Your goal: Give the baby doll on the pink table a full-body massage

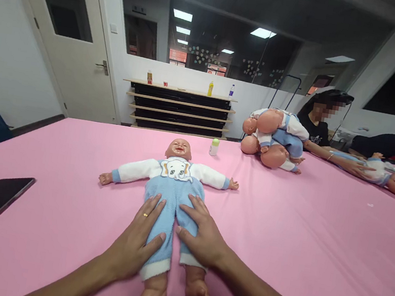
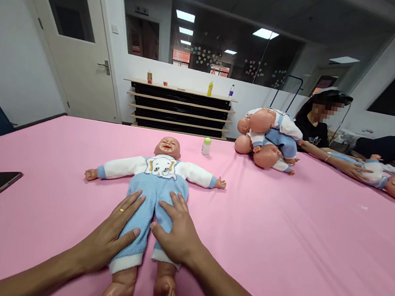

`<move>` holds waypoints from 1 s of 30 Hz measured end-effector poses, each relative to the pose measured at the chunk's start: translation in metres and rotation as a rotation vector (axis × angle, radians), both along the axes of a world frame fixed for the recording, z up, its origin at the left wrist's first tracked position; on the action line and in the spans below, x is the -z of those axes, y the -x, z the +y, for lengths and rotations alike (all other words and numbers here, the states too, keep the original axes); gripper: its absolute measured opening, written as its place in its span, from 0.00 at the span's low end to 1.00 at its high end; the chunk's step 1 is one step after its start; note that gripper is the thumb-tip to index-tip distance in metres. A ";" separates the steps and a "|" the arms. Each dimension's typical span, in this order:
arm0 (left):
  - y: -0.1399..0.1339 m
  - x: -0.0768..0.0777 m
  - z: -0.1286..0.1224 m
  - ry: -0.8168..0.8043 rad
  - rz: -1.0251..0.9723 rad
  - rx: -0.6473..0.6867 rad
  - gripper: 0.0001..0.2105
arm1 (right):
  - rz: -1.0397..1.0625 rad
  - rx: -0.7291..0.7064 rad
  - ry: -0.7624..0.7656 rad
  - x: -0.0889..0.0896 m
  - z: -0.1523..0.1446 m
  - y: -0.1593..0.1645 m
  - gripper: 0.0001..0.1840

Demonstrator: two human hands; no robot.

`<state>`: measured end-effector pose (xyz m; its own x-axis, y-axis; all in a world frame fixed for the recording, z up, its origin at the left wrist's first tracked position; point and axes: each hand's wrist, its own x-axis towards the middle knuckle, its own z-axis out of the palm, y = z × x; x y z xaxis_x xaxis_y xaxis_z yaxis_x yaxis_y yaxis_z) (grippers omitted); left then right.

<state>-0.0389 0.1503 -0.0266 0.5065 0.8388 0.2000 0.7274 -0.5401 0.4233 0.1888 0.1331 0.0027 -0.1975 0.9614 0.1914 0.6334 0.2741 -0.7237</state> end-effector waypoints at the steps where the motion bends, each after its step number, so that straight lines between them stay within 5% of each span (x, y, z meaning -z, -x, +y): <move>1: 0.001 -0.001 0.000 0.001 -0.007 -0.002 0.32 | 0.047 0.024 -0.006 0.000 0.002 -0.001 0.30; 7: 0.001 -0.003 0.001 0.003 -0.061 0.002 0.31 | 0.354 0.292 -0.099 0.011 0.017 -0.009 0.25; 13: 0.001 -0.004 0.002 0.020 -0.067 0.004 0.31 | 0.248 0.172 -0.077 0.017 0.021 -0.010 0.26; 30: 0.001 -0.008 -0.001 0.038 -0.085 0.007 0.31 | 0.309 0.198 -0.110 0.020 0.030 -0.013 0.22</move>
